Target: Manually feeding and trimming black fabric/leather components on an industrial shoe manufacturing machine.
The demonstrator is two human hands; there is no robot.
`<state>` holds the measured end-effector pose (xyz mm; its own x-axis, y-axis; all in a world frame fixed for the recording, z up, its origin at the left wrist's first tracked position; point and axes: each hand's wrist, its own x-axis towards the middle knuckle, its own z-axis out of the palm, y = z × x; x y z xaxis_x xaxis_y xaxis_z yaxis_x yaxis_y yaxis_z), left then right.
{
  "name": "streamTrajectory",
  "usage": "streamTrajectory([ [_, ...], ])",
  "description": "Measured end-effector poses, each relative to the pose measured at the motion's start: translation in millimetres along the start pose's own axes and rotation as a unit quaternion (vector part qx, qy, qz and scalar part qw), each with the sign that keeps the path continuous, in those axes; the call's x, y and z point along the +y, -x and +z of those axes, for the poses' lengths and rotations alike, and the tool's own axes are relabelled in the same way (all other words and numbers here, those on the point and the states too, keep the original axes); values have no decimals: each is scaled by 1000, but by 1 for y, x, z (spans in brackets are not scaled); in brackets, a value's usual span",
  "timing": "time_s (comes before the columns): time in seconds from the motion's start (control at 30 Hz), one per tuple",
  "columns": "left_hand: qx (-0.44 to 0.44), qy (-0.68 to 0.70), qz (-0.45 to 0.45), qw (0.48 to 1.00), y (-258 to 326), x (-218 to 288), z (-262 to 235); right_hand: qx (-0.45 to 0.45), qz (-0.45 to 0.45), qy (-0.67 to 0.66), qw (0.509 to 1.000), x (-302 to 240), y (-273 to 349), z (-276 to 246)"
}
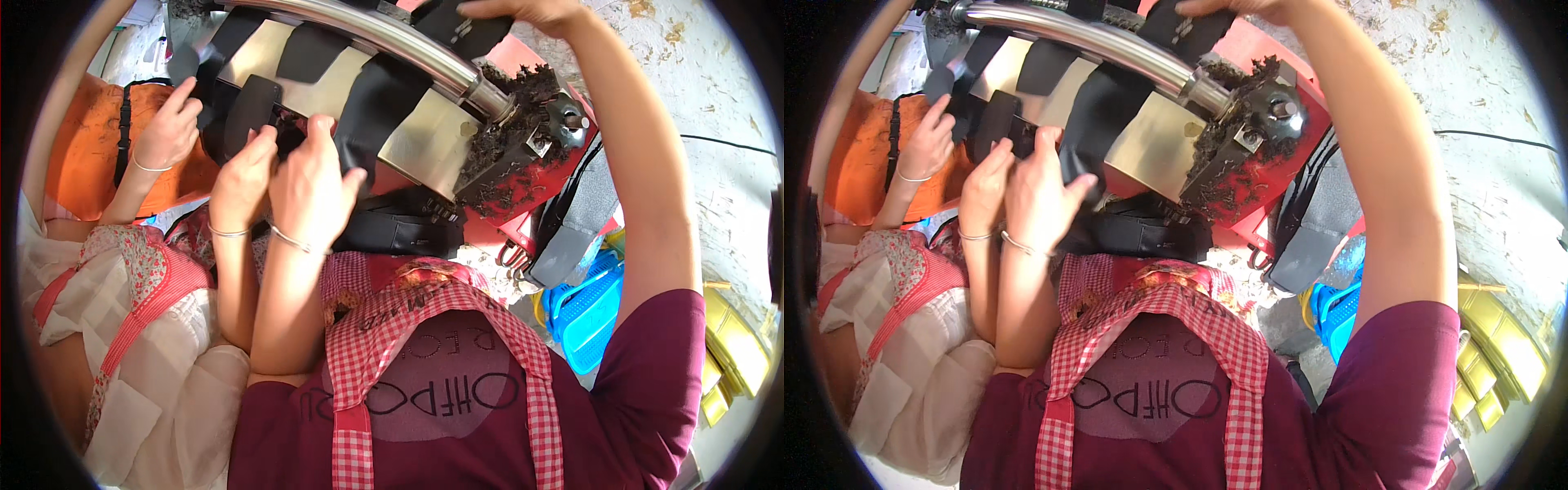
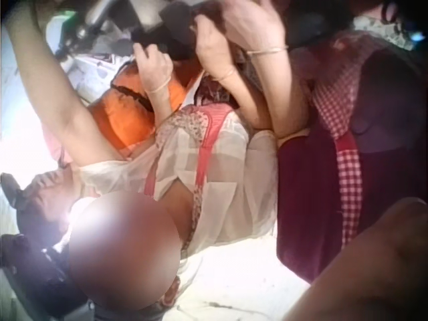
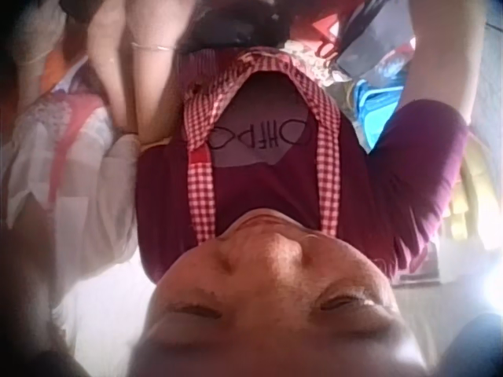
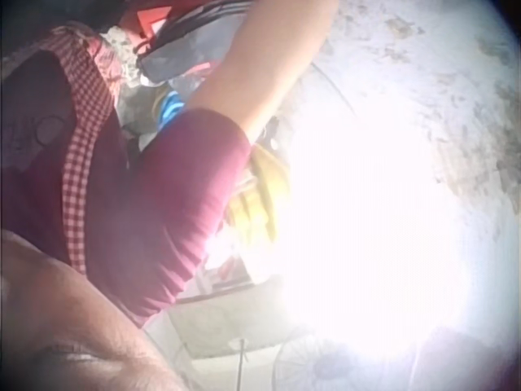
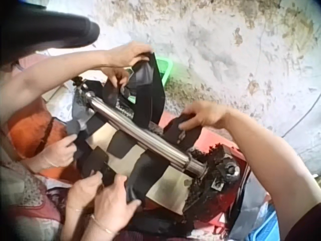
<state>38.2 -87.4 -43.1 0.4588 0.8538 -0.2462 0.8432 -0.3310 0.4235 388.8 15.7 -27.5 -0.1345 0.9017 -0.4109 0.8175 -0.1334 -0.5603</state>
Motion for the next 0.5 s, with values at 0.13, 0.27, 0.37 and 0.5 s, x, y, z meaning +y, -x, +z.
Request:
streamTrajectory([
  [0.13, 73, 70, 1, 995, 35, -17, 82, -50, -79, -344, 934, -2, 13, -38],
  [0.27, -138, -32, 220, 965, 60, -49, 155, 1, -121, -337, 934, -29, 33, -68],
  [0.37, -213, 29, 220, 951, 57, -75, 170, 62, -139, -322, 934, -33, 43, -88],
  [0.5, -140, 11, 287, 947, 65, -53, 137, 102, -144, -286, 942, -36, 57, -106],
])
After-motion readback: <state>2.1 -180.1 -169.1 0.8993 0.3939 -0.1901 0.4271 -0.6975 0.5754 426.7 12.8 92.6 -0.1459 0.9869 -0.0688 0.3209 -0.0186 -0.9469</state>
